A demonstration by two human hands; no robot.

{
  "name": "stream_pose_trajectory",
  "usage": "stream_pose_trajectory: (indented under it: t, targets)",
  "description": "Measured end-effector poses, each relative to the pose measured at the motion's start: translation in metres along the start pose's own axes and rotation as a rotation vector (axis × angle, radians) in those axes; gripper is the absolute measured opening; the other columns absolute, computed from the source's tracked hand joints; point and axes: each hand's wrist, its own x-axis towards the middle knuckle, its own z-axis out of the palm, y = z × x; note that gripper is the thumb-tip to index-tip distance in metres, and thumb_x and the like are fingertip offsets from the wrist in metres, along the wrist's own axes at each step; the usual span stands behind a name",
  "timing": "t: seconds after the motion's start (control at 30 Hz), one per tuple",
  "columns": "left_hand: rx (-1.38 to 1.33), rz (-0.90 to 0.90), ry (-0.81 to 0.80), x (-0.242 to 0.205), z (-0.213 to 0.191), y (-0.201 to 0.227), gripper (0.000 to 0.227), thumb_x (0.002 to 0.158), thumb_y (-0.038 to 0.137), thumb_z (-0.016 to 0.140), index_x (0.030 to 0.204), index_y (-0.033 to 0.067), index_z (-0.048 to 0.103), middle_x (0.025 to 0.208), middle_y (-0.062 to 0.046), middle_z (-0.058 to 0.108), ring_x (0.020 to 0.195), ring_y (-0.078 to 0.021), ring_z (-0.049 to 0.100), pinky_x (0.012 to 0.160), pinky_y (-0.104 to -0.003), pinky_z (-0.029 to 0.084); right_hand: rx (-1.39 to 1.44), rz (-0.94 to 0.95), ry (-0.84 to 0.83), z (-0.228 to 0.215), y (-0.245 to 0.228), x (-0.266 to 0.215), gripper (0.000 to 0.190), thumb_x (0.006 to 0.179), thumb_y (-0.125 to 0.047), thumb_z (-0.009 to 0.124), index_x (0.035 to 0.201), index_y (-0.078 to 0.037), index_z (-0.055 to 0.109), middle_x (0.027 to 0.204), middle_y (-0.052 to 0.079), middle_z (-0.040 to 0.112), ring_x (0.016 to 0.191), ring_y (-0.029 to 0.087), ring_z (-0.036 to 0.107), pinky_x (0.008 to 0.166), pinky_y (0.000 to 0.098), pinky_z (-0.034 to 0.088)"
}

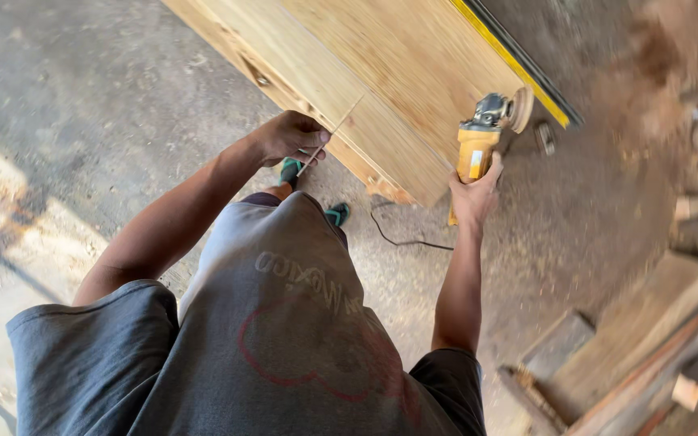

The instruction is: The person applies pink putty to a wooden strip, smooths it, and uses an angle grinder to sand the strip. They then fit the strip into a groove on a wooden cabinet, remove it, sand it again, and reinsert it to complete the fit.

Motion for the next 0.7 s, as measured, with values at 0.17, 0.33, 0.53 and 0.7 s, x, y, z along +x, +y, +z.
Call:
stream_pose_trajectory:
  t: [0.17,0.33,0.53,0.7]
  targets:
    - [-0.105,0.04,0.105,-0.051,-0.02,0.016,0.036,0.088,0.033,0.078,0.104,0.0019,0.069,0.088,-0.009,0.073,0.083,-0.0191,0.074,0.07,-0.034,0.064,-0.292,-0.146,-0.062,0.056,-0.023,0.035,0.094,0.078,-0.028,0.093,0.153,-0.018,0.037,0.126,0.02,0.055,0.108,0.044,0.061,0.086,0.0543,0.051]
    - [-0.21,0.12,0.198,-0.081,-0.047,0.004,0.027,0.091,0.028,0.078,0.1,0.003,0.071,0.086,-0.008,0.073,0.082,-0.0186,0.073,0.067,-0.031,0.064,-0.455,-0.189,-0.037,0.103,-0.039,0.048,0.101,0.076,-0.036,0.094,0.157,-0.02,0.035,0.123,0.018,0.053,0.114,0.039,0.055,0.089,0.0523,0.049]
    - [-0.221,0.149,0.258,-0.106,-0.087,-0.018,0.025,0.091,0.028,0.078,0.099,0.0048,0.071,0.088,-0.003,0.073,0.083,-0.0143,0.074,0.068,-0.028,0.062,-0.595,-0.324,0.076,0.129,-0.048,0.047,0.107,0.08,-0.038,0.092,0.163,-0.018,0.029,0.122,0.019,0.049,0.109,0.038,0.05,0.088,0.0516,0.046]
    - [-0.242,0.161,0.254,-0.122,-0.136,-0.03,0.024,0.09,0.026,0.078,0.1,0.0056,0.073,0.087,-0.003,0.074,0.081,-0.0141,0.074,0.068,-0.028,0.062,-0.643,-0.329,0.011,0.126,-0.06,0.038,0.106,0.083,-0.03,0.09,0.168,-0.022,0.027,0.122,0.019,0.048,0.111,0.039,0.05,0.092,0.0513,0.045]
